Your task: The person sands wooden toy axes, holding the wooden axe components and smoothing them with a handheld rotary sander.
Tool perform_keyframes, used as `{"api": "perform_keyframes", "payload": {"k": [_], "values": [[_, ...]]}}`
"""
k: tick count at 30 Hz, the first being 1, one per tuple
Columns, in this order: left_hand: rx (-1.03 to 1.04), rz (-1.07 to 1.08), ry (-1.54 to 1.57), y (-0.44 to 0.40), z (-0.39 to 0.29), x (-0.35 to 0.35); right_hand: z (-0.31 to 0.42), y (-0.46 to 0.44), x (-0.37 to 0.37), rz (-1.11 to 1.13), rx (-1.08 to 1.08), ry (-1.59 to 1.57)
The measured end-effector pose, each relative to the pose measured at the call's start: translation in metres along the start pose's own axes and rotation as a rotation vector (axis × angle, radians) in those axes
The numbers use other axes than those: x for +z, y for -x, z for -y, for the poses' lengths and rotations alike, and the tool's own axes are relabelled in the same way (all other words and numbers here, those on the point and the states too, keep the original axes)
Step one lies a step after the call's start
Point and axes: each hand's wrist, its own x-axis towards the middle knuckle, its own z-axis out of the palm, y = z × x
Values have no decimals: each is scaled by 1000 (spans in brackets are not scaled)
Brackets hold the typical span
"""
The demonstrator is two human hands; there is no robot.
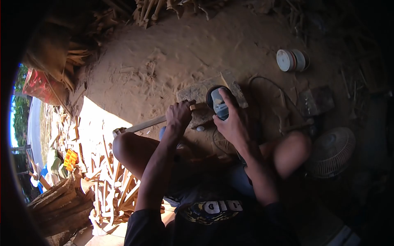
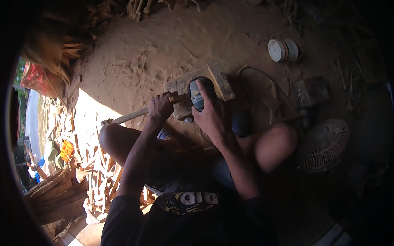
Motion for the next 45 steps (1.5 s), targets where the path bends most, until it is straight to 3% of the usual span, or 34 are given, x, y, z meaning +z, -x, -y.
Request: {"api": "perform_keyframes", "payload": {"k": [15, 21, 24, 26, 30, 33, 34, 36, 39, 41, 43, 45], "values": [[-37, 25, 9, -2, -1, -1, 6, 1, -5, -3, -18, 10], [-4, -86, 25, -14, 12, 19, -5, 6, 2, -19, -47, -36], [-56, 45, -50, -18, 11, 8, -7, 9, -6, -22, -2, -88], [-14, -77, 67, -20, 17, 0, -22, 5, -4, -143, -108, -291], [71, -429, 319, -55, 34, -30, -33, -1, -41, -203, 5, -526], [135, -694, 583, -75, 36, -54, -30, -3, -73, -353, -14, -483], [383, -880, 649, -90, 42, -54, -29, -4, -80, -391, -3, -479], [225, -683, 942, -84, 38, -31, -38, -5, -86, -472, -17, -435], [-86, -186, 1205, -33, 10, -8, -34, -3, -90, -505, -15, -374], [-77, -24, 1254, -16, 3, 34, -34, -1, -87, -462, -11, -353], [-105, -279, 1395, -6, -13, 97, -31, 1, -81, -405, -9, -337], [-152, -99, 1540, 12, -22, 89, -23, 3, -68, -336, -16, -328]]}}
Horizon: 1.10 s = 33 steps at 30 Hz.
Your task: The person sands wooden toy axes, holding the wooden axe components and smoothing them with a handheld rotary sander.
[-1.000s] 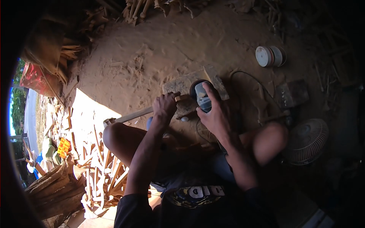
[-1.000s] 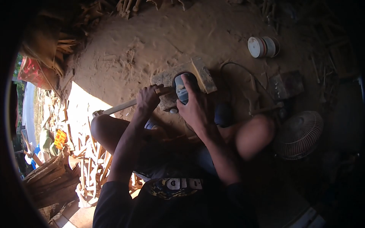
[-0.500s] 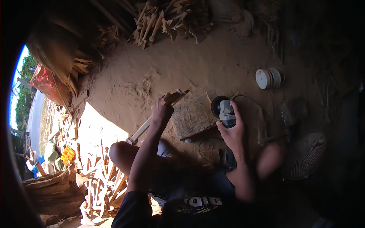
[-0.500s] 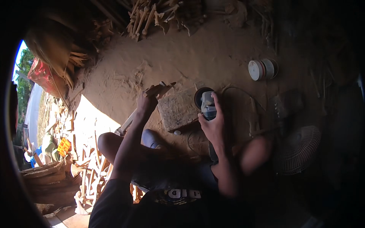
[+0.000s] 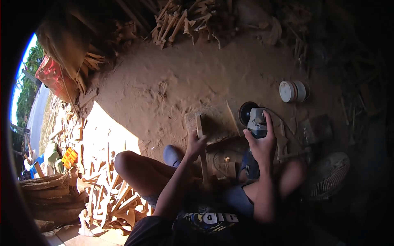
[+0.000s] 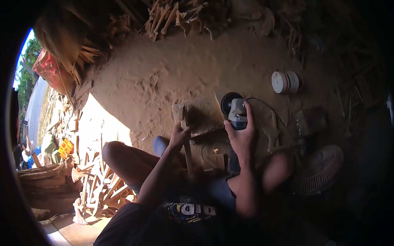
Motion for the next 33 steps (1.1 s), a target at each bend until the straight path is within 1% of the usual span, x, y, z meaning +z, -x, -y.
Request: {"api": "perform_keyframes", "payload": {"k": [1, 2, 3, 4, 5, 6, 8, 9, 12, 13, 16, 22, 26, 28, 31, 33], "values": [[-26, 9, 54, 4, 15, 1, 6, 4, 6, 63, 68, -27], [-51, 12, 109, 9, 30, 2, -5, 7, 19, 89, 8, -141], [-74, 11, 164, 14, 42, 3, -8, 11, 29, 127, 2, -181], [-60, -30, 120, 20, 42, 5, -11, 16, 40, 165, -5, -223], [-43, -68, 73, 24, 40, 10, -23, 20, 52, 188, -83, -214], [-24, -103, 26, 25, 41, 12, -21, 24, 60, 228, -87, -206], [-38, -107, -9, 23, 41, 9, -17, 34, 78, 304, -92, -188], [-31, -102, -16, 22, 42, 8, -13, 36, 82, 358, -23, -205], [-14, -119, -23, 22, 43, 9, -20, 36, 98, 322, -197, 32], [-7, -129, -23, 22, 42, 9, -16, 36, 97, 349, -156, 88], [-24, -119, -40, 24, 39, 9, -1, 35, 95, 371, -122, 186], [48, -156, 30, 23, 39, 14, -1, 34, 100, 348, -179, 186], [111, -181, -12, 28, 30, 16, -10, 35, 107, 334, -162, 155], [144, -176, -25, 27, 36, 16, -8, 31, 111, 319, -151, 156], [102, -167, 17, 26, 44, 14, 0, 20, 117, 315, -135, 182], [54, -160, -30, 26, 44, 12, 12, 11, 117, 347, -73, 213]]}}
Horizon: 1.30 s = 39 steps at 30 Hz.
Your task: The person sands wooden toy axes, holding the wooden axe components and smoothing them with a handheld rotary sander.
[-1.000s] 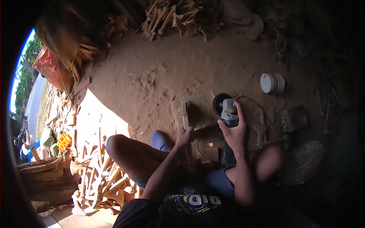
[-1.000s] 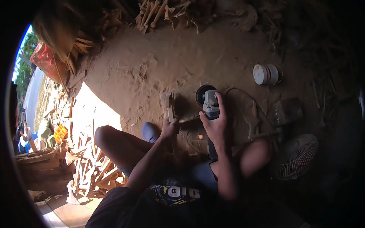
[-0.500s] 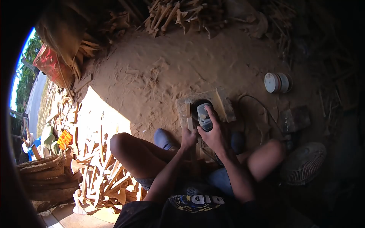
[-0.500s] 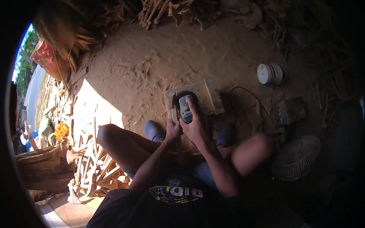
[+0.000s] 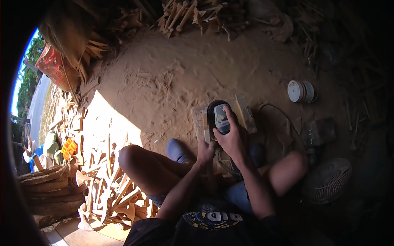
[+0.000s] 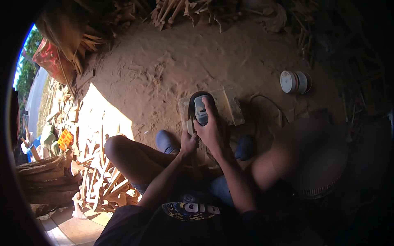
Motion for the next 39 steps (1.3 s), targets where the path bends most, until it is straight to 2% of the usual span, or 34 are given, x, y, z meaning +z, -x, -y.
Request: {"api": "perform_keyframes", "payload": {"k": [4, 7, 10, 13, 16, 18, 20, 22, 23, 24, 25, 26, 27, 29, 30, 35, 36, 38, 39], "values": [[-83, 30, -21, 1, -3, -2, 4, -6, -1, 19, 40, 22], [-70, 16, -19, -3, 5, -2, -1, 1, -1, -13, -35, -20], [-65, 26, 7, -3, 8, -3, -2, 13, -8, 55, -35, 7], [-114, 60, 6, -2, 1, -6, 4, 21, -19, 227, 145, -11], [-135, 24, 10, 3, -8, -4, -21, 27, -10, 77, 91, -143], [127, -42, 66, -5, 24, -2, -30, 26, -19, -24, 46, -208], [204, -39, 106, -15, 19, -7, -37, 22, -33, -117, -8, -243], [89, 43, 130, -24, -22, -26, -29, 20, -57, -131, 96, -281], [229, 15, 75, -41, -34, -34, -29, 20, -68, -151, 120, -264], [201, 41, -84, -53, -60, -46, -38, 20, -73, -212, 49, -271], [171, 67, -242, -67, -89, -62, -38, 20, -81, -243, 79, -281], [374, 146, -433, -97, -97, -83, -43, 19, -87, -282, 38, -267], [492, 160, -579, -106, -119, -95, -47, 19, -92, -320, 0, -253], [656, 90, -813, -104, -179, -112, -26, 22, -110, -313, 103, -229], [634, 70, -675, -106, -184, -119, -19, 22, -118, -314, 153, -217], [515, -36, 23, -98, -193, -159, -28, 24, -120, -355, 92, -227], [467, 1, 261, -95, -195, -156, -29, 24, -118, -352, 87, -231], [108, 322, 1165, -95, -197, -133, -23, 24, -117, -321, 108, -211], [-1, 423, 1156, -109, -178, -135, -25, 24, -114, -313, 112, -232]]}}
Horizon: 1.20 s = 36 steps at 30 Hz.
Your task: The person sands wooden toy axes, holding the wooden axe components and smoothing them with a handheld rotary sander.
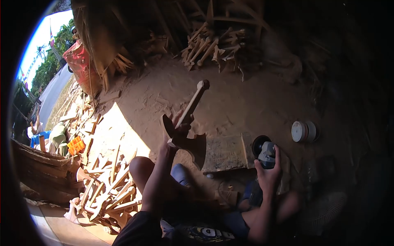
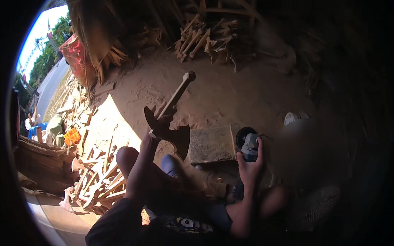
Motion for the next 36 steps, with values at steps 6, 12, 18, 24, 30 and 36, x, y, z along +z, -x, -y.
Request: {"api": "perform_keyframes", "payload": {"k": [6, 12, 18, 24, 30, 36], "values": [[-4, -359, -986, 10, 93, 6, -15, 6, 19, 59, -107, -68], [188, -385, -634, -18, 99, -16, 0, 22, 31, 199, -10, -47], [338, -419, -701, -27, 87, -9, -19, 26, 46, 252, -72, -7], [300, -582, -620, -38, 88, -32, -19, 25, 52, 256, -17, -27], [300, -563, -719, -36, 91, -35, -24, 24, 56, 242, -31, -50], [265, -597, -719, -36, 93, -43, -23, 21, 56, 212, -54, -15]]}}
